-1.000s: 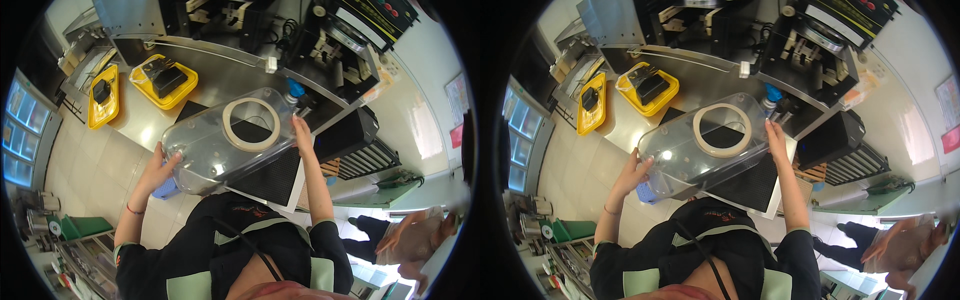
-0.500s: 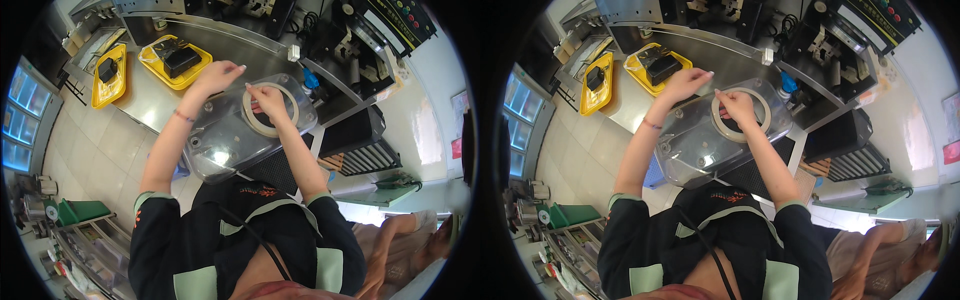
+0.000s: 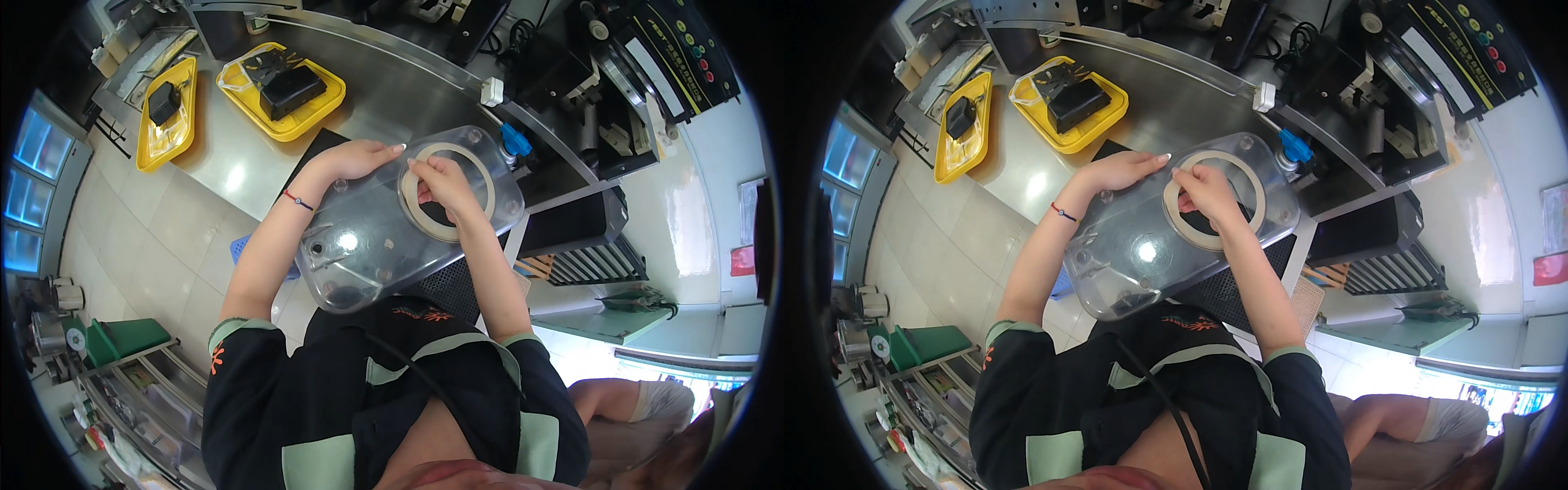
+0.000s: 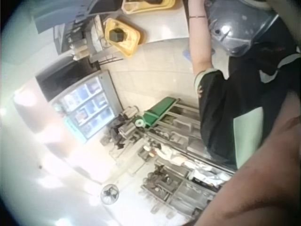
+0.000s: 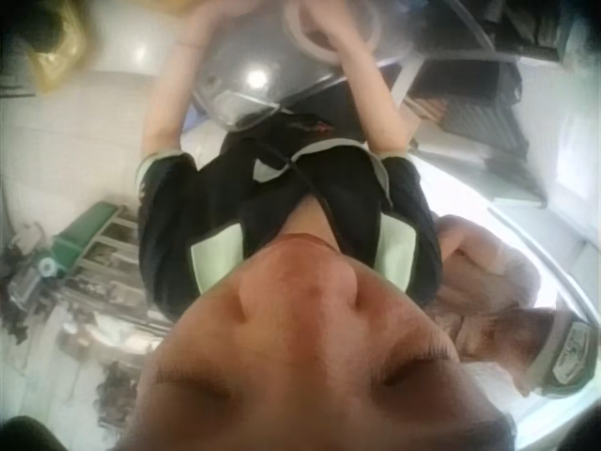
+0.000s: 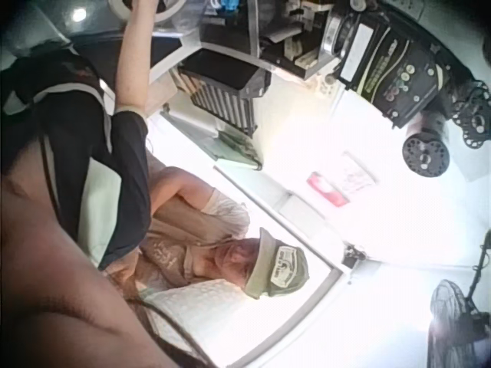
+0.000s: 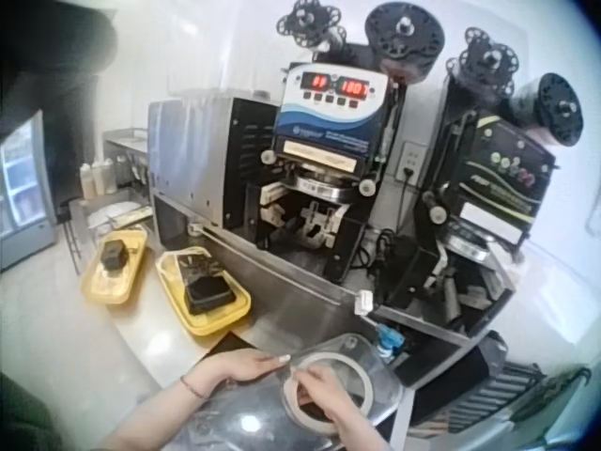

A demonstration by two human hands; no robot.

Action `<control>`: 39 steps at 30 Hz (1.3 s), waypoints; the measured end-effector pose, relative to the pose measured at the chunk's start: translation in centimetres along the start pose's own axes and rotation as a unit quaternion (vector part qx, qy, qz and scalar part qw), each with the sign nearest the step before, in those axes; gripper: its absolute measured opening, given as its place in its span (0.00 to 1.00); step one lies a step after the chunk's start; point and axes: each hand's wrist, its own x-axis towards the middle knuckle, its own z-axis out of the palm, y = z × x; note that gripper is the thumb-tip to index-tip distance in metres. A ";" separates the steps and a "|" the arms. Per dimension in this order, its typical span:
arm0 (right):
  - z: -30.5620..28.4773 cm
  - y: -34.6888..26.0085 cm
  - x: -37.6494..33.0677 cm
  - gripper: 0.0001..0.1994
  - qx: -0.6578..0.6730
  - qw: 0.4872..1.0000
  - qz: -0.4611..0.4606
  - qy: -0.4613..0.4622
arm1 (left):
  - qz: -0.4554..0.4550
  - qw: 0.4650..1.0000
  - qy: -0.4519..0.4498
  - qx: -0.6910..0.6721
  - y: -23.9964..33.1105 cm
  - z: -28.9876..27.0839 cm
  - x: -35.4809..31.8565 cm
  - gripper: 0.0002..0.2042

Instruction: The person attaches a clear plastic lid and a white seal to a food container, سپس walks across a kitchen to retrieve a plastic-wrapped stack of items from a refrigerator.

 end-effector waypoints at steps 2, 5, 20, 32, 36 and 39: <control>-0.2 0.6 0.1 0.15 -0.012 1.000 -0.007 0.001 | -0.002 1.000 0.013 0.002 0.0 0.1 -0.1 0.33; -0.1 1.1 0.2 0.13 -0.019 0.999 -0.041 0.015 | 0.002 1.000 0.024 0.011 -0.4 0.2 0.1 0.32; 0.9 0.2 0.3 0.15 0.030 0.998 -0.039 0.045 | 0.025 0.998 -0.001 0.056 0.5 0.2 0.9 0.29; -1.9 -1.8 -2.3 0.13 -0.085 0.987 -0.013 -0.133 | 0.013 1.000 0.011 0.015 0.3 0.1 0.5 0.32; -2.1 -0.1 -1.9 0.11 -0.087 0.987 -0.003 -0.136 | 0.001 0.999 0.026 -0.020 0.3 0.4 0.2 0.32; -1.8 0.6 -2.1 0.11 -0.055 0.990 -0.020 -0.128 | 0.004 1.000 0.021 -0.016 0.1 0.5 0.3 0.32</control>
